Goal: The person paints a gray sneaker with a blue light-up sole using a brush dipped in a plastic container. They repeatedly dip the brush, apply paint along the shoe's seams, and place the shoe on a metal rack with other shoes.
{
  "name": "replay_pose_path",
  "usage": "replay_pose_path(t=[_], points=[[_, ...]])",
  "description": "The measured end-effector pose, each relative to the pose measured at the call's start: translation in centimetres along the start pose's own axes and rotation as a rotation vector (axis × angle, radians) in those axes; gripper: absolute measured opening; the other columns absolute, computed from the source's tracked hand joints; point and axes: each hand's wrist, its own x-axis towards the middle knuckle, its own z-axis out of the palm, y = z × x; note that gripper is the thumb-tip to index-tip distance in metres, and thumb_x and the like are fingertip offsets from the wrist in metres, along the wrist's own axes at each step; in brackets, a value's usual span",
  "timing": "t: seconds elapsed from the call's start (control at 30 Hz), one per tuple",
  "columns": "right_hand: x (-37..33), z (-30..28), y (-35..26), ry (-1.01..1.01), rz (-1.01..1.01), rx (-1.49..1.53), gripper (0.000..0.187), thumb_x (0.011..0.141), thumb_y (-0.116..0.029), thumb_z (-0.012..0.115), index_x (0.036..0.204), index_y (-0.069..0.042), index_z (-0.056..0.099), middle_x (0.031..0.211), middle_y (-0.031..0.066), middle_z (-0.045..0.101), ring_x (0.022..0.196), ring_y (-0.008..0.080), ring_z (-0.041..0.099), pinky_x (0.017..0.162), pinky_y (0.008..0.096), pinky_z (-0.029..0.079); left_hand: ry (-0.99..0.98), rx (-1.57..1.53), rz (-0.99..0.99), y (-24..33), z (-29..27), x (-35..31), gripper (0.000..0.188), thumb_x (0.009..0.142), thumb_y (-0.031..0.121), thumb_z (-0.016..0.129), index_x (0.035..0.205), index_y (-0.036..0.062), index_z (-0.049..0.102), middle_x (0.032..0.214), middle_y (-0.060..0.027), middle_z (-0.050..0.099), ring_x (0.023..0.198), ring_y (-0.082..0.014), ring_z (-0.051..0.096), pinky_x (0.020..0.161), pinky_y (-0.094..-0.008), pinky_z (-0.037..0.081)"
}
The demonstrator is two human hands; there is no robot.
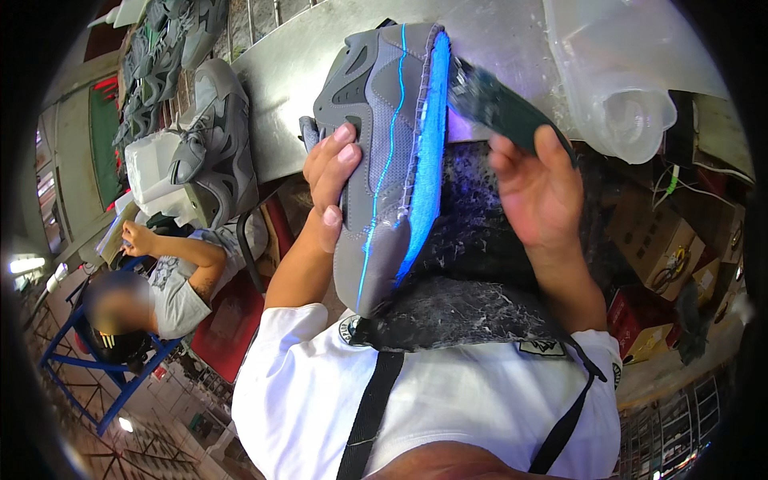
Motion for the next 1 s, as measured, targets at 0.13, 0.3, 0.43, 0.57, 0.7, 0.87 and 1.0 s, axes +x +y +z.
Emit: replay_pose_path(t=[0.13,0.3,0.43,0.57,0.7,0.87,1.0], points=[[-0.4,1.2,2.2,-0.050,-0.205,-0.422,0.037,0.105,-0.018,0.058,0.129,0.011,0.058,0.108,0.0196,0.073,0.094,0.0262,0.074,0.088,0.0376,0.061,0.051,-0.018,0.037,-0.1,0.5,-0.3,0.086,0.091,0.020,0.074,0.153,0.0215,0.015,0.137,-0.0201,0.052,0.123,-0.0398,0.059,0.100,-0.0509,0.047],[-3.4,2.8,-3.1,-0.510,-0.225,-0.969,0.038,0.095,-0.010,0.069,0.126,0.011,0.061,0.115,0.0299,0.070,0.088,0.0284,0.075,0.081,0.0377,0.061,0.040,-0.053,0.206,-2.6,0.3,-1.5,0.093,0.086,0.020,0.079,0.154,0.0181,0.015,0.134,-0.0197,0.053,0.120,-0.0397,0.060,0.101,-0.0514,0.045],[-2.0,3.3,-4.2,-0.483,-0.183,-0.856,0.029,0.092,-0.002,0.070,0.118,0.010,0.065,0.115,0.0278,0.071,0.083,0.0251,0.074,0.073,0.0319,0.061,0.115,0.010,0.316,-2.9,1.0,-0.5,0.099,0.082,0.018,0.082,0.153,0.0117,0.014,0.131,-0.0202,0.054,0.116,-0.0397,0.062,0.102,-0.0511,0.044],[1.1,1.8,-4.0,-0.420,-0.453,-1.135,0.030,0.093,-0.007,0.070,0.117,0.010,0.064,0.106,0.0276,0.071,0.086,0.0267,0.071,0.077,0.0360,0.059,0.156,0.008,0.307,-3.4,1.5,-0.3,0.097,0.083,0.019,0.082,0.153,0.0105,0.015,0.130,-0.0201,0.055,0.112,-0.0394,0.065,0.099,-0.0502,0.045],[0.8,3.2,-4.3,-0.739,-0.526,-1.136,0.029,0.091,-0.011,0.073,0.111,0.009,0.066,0.101,0.0279,0.071,0.086,0.0305,0.073,0.075,0.0368,0.060,0.176,0.013,0.176,-1.1,1.8,1.0,0.095,0.085,0.020,0.081,0.153,0.0104,0.016,0.128,-0.0190,0.055,0.111,-0.0389,0.065,0.097,-0.0495,0.046],[0.6,3.8,-4.7,-0.600,-0.396,-1.077,0.025,0.089,-0.002,0.067,0.110,0.011,0.065,0.096,0.0254,0.071,0.074,0.0240,0.071,0.067,0.0327,0.059,0.216,0.043,0.194,-0.9,2.2,1.1,0.091,0.086,0.019,0.078,0.153,0.0105,0.017,0.127,-0.0180,0.056,0.108,-0.0388,0.066,0.096,-0.0492,0.047],[0.4,4.4,-4.4,-0.440,-0.377,-1.191,0.023,0.088,0.004,0.064,0.109,0.013,0.064,0.098,0.0233,0.070,0.076,0.0197,0.069,0.070,0.0306,0.057,0.161,0.048,0.207,-1.0,1.6,1.2,0.090,0.087,0.018,0.077,0.153,0.0111,0.016,0.128,-0.0177,0.056,0.107,-0.0391,0.067,0.095,-0.0496,0.047]])
